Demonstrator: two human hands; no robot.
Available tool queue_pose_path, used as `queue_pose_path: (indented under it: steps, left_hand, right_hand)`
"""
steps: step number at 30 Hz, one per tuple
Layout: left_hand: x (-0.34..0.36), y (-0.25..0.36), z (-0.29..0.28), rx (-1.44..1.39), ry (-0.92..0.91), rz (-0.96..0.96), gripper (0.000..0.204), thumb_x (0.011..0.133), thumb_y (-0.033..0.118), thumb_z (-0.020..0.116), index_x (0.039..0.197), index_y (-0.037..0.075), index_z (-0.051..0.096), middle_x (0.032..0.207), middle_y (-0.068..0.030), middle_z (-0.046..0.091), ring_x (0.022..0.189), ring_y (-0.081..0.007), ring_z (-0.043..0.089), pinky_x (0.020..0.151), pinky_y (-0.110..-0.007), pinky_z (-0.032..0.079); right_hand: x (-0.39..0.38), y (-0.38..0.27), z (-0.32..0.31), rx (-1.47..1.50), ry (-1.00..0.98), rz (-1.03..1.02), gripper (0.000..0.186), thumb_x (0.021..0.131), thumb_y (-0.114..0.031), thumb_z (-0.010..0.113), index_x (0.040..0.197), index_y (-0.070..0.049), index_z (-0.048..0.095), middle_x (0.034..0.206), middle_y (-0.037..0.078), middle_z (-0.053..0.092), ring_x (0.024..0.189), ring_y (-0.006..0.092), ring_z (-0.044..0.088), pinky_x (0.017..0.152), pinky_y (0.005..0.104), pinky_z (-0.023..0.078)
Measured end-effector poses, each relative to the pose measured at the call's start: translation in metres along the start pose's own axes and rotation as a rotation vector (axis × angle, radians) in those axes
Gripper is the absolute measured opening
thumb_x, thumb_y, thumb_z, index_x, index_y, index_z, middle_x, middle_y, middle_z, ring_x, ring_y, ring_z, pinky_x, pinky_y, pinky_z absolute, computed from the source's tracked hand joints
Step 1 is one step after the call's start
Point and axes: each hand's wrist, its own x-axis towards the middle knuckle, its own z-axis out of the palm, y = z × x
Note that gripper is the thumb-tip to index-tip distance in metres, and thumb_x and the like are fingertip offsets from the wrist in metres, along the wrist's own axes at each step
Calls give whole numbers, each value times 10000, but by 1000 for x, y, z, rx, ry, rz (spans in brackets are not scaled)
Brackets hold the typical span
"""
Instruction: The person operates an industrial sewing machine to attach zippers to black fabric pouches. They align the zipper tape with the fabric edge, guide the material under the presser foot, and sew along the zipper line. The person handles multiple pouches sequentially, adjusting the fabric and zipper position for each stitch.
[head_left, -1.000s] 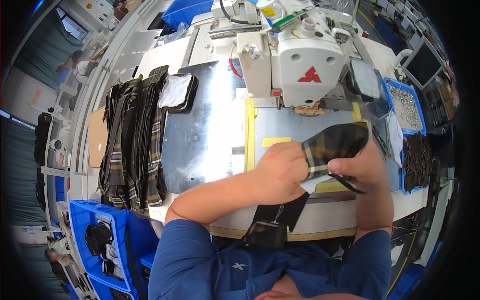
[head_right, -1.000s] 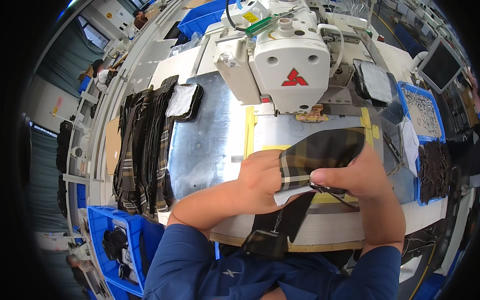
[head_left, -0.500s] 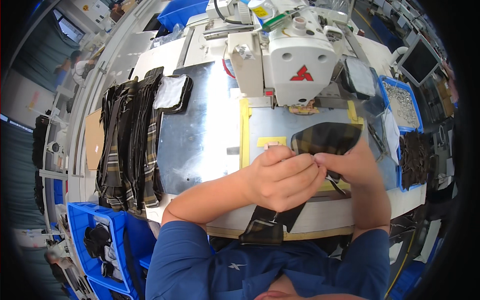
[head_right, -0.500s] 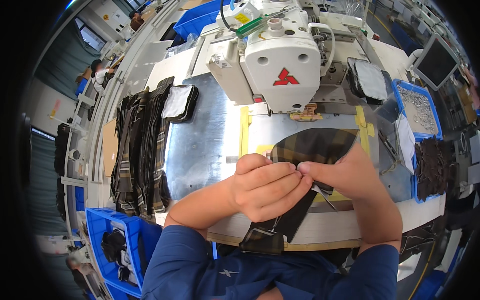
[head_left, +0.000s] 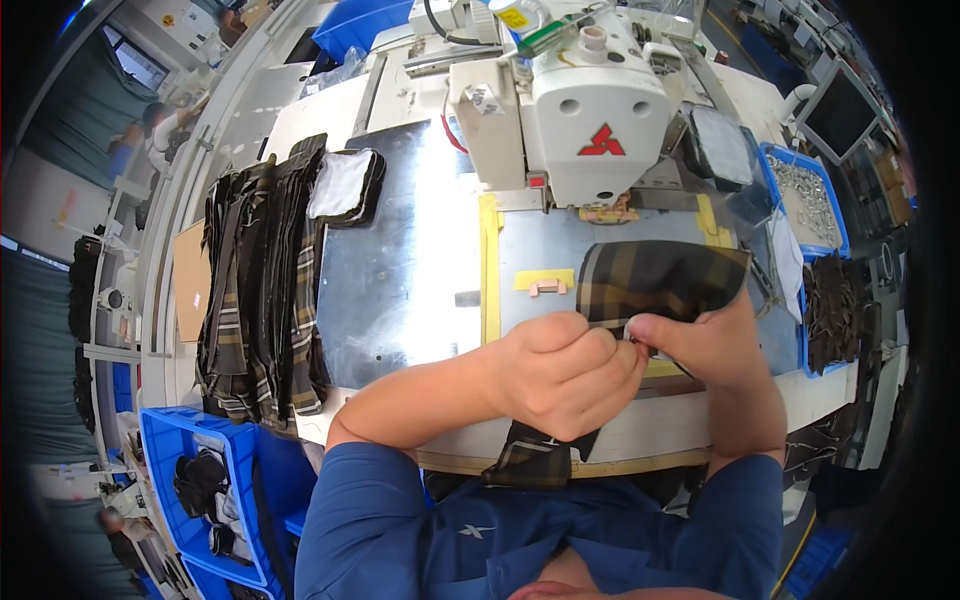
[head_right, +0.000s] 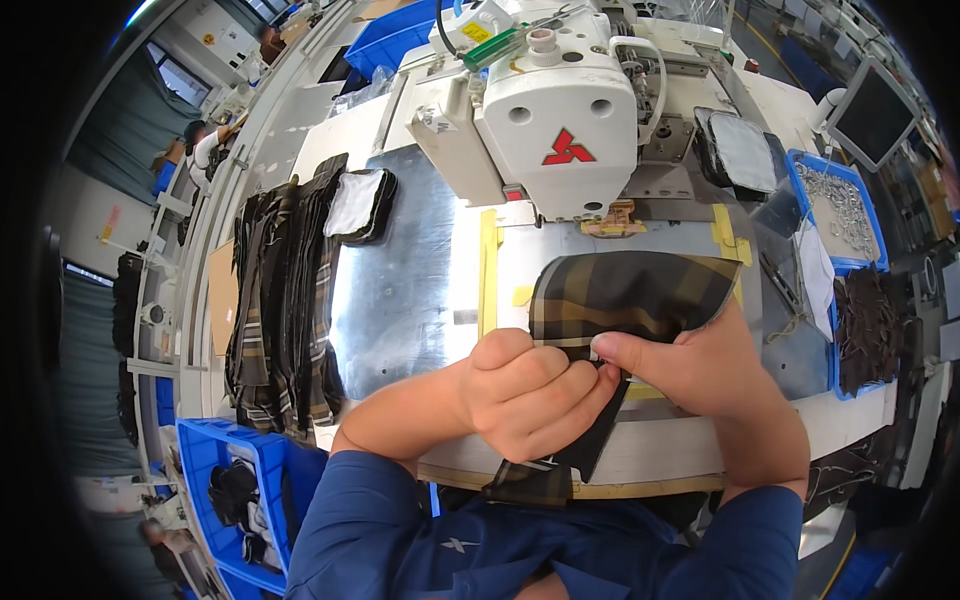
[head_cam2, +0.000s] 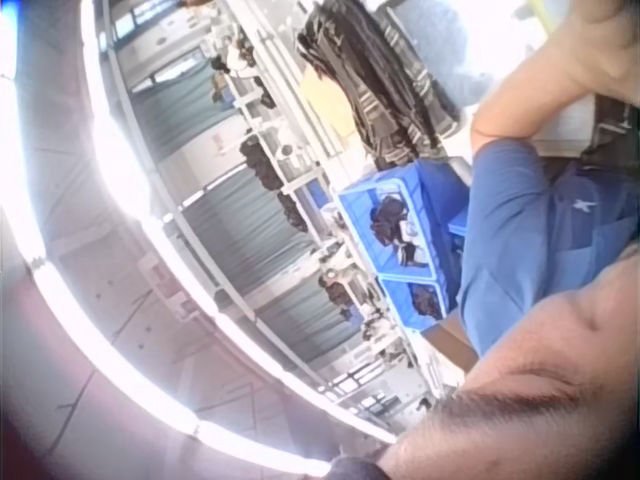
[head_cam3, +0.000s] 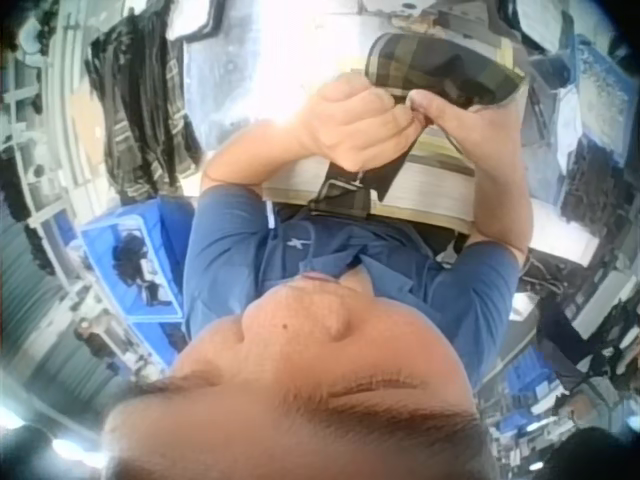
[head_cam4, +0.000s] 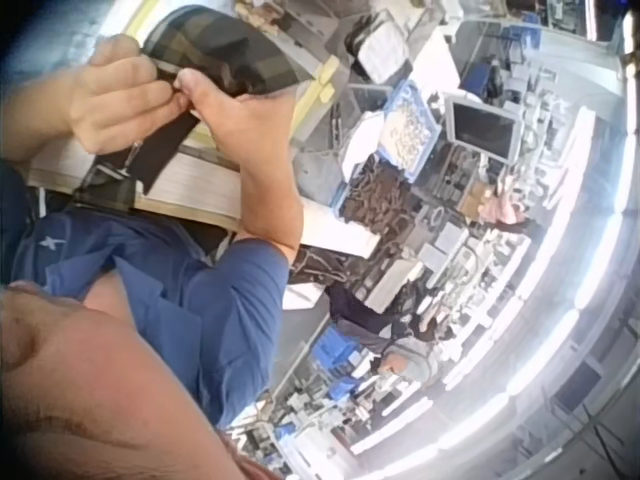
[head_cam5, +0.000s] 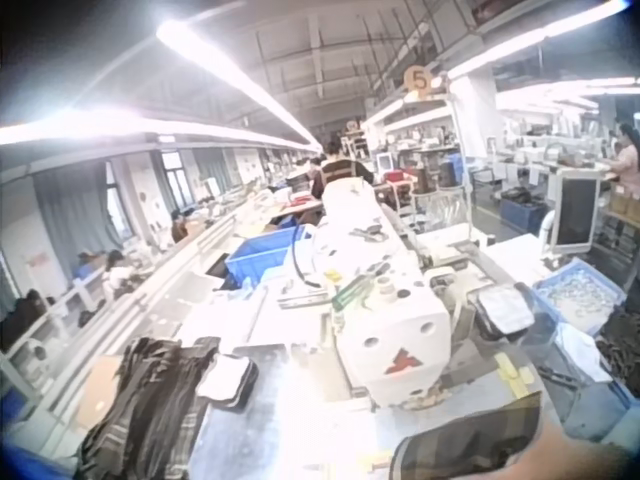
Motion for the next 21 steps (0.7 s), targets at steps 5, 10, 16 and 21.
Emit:
queue_pose_path:
  steps: [5,10,16,21]
  left_hand:
    - [3,0,-9,-40,-26,36,240,610,103,788,841,37,792,806,-2,653,710,-153,574,667,-313,348]
    - [3,-4,-13,46,-73,152,179,682,92,791,845,18,795,828,-29,684,797,-165,652,674,-311,387]
    - [5,-6,-28,-105,-221,81,213,724,-45,825,928,10,798,947,-55,691,995,-246,740,737,-342,498]
    - [12,-12,-30,-116,-151,83,140,752,-79,817,859,-1,772,762,-37,601,819,-241,753,630,-314,469]
  right_hand:
    - [2,-4,10,60,52,53,526,814,51,848,1308,17,669,1169,76,757,1055,132,695,923,333,578]
    - [8,4,12,125,85,33,538,830,1,858,1325,28,651,1175,86,754,1060,151,695,952,351,568]
    - [8,-6,9,-68,27,-44,406,913,-122,829,1265,27,692,1099,99,769,1007,160,706,916,356,567]
    - [2,-28,3,228,49,54,617,943,-34,768,1508,-55,522,1042,99,744,936,111,691,840,298,564]
